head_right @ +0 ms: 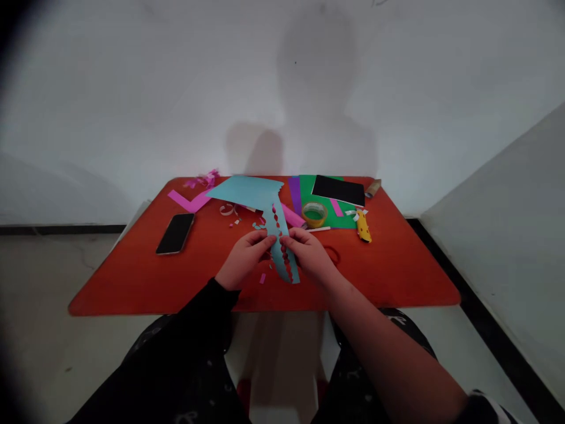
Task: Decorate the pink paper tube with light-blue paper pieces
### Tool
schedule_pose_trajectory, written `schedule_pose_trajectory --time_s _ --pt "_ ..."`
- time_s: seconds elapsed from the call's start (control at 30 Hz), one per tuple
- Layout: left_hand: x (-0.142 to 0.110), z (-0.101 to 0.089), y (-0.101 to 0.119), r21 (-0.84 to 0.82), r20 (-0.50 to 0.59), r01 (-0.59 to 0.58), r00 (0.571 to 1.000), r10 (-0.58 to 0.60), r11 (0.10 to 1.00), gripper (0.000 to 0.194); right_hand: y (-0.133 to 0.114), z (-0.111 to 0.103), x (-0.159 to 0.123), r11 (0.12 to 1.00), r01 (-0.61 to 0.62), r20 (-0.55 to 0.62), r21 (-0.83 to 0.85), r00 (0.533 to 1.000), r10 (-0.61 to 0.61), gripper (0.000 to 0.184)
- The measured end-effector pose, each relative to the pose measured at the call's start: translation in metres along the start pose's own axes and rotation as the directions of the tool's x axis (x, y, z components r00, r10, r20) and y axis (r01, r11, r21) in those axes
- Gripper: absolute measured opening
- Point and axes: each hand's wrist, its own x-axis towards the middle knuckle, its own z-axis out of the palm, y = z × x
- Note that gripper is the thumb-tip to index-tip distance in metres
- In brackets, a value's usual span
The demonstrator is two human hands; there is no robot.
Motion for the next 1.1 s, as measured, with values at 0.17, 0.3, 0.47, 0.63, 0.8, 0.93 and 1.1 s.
schedule_pose_trajectory --time_s 0.17,0.3,0.47,0.63,0.8,0.93,1.1 --pt "-0.004 0.003 0.003 -0.053 0.002 0.023 1.000 -0.023 0.998 0.039 -0.001 0.001 -0.002 0.999 0.019 -0.016 -0.051 1.000 -0.020 0.036" --pt "-0.007 0.009 0.002 0.032 0.017 0.037 0.999 -0.038 0.999 0.041 0.000 0.007 -0.003 0.945 0.179 -0.095 -0.275 0.973 -0.212 0.038" --pt "-0.008 0.022 -0.004 -0.008 -0.015 -0.040 0.999 0.040 0.999 0.048 0.006 0.015 -0.003 0.828 0.302 -0.095 -0.473 0.916 -0.389 0.035" --pt "-0.009 0.029 -0.005 -0.142 0.006 -0.041 0.999 0.042 0.989 0.047 0.008 0.023 -0.007 0.963 0.180 -0.172 -0.199 0.961 -0.215 0.041" --pt "-0.008 0.030 -0.012 -0.257 -0.074 0.004 0.997 -0.024 0.966 0.048 0.002 0.029 -0.007 0.984 0.175 -0.211 -0.030 0.961 -0.178 0.044" --pt "-0.003 0.023 -0.019 -0.245 -0.157 0.008 0.987 -0.048 0.969 0.045 -0.003 0.023 -0.001 0.979 0.199 -0.215 0.048 0.959 -0.184 0.044" --pt "0.005 0.008 -0.017 -0.130 -0.289 -0.076 0.957 0.035 0.989 0.041 -0.009 0.007 0.005 0.982 0.181 -0.248 0.045 0.955 -0.164 0.042"
